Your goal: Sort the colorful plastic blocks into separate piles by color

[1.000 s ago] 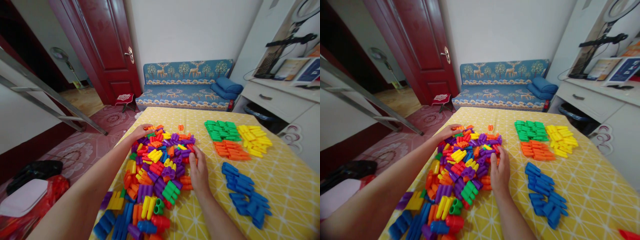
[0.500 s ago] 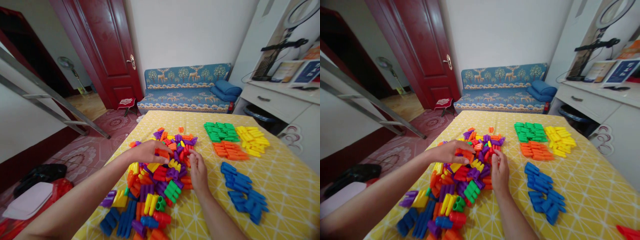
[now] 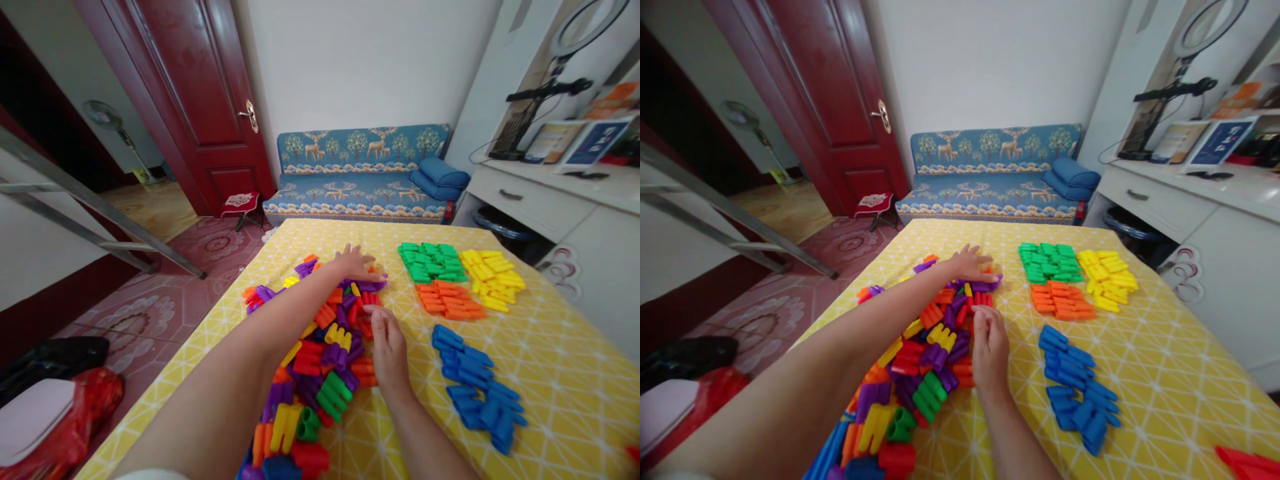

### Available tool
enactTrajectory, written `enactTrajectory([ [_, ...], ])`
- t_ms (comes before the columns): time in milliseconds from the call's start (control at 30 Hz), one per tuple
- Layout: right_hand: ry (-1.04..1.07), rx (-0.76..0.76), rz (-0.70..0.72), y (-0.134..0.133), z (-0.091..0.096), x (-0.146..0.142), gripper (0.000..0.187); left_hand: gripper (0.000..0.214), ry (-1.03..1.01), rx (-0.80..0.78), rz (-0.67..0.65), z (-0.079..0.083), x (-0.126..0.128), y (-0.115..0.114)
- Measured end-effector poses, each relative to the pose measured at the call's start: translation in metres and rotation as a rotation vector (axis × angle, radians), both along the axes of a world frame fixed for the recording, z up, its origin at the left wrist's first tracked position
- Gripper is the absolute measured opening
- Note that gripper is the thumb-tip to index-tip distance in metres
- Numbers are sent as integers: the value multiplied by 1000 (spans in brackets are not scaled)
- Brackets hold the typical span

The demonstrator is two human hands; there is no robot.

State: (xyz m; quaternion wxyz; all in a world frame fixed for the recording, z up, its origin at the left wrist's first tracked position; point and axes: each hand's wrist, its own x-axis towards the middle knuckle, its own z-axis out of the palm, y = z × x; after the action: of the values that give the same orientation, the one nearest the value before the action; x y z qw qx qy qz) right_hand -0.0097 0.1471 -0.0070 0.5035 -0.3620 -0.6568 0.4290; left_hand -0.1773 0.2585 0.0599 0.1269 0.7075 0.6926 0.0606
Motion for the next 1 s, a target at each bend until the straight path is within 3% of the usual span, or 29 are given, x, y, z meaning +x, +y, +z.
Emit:
enactTrajectory([
  [200,7,23,5,1,-1,-1,36,63,17,18,-94,-10,1,7],
  [400,21,75,-44,1,0,1,33,37,-43,21,-191,-6,-9,-14],
  [533,23,127,-109,3,2,2,33,31,-75,14,-252,6,-12,-37],
  [700,15,127,-111,4,0,3,35,22,-98,39,-323,30,-17,-84],
  [833,6,109,-99,5,-3,2,38,24,-105,197,-367,38,-22,-140],
  [900,-6,98,-69,5,-4,0,39,29,-95,274,-307,33,-20,-173],
  [1000,-30,37,23,4,-6,-3,46,45,-84,404,-85,18,-9,-219],
])
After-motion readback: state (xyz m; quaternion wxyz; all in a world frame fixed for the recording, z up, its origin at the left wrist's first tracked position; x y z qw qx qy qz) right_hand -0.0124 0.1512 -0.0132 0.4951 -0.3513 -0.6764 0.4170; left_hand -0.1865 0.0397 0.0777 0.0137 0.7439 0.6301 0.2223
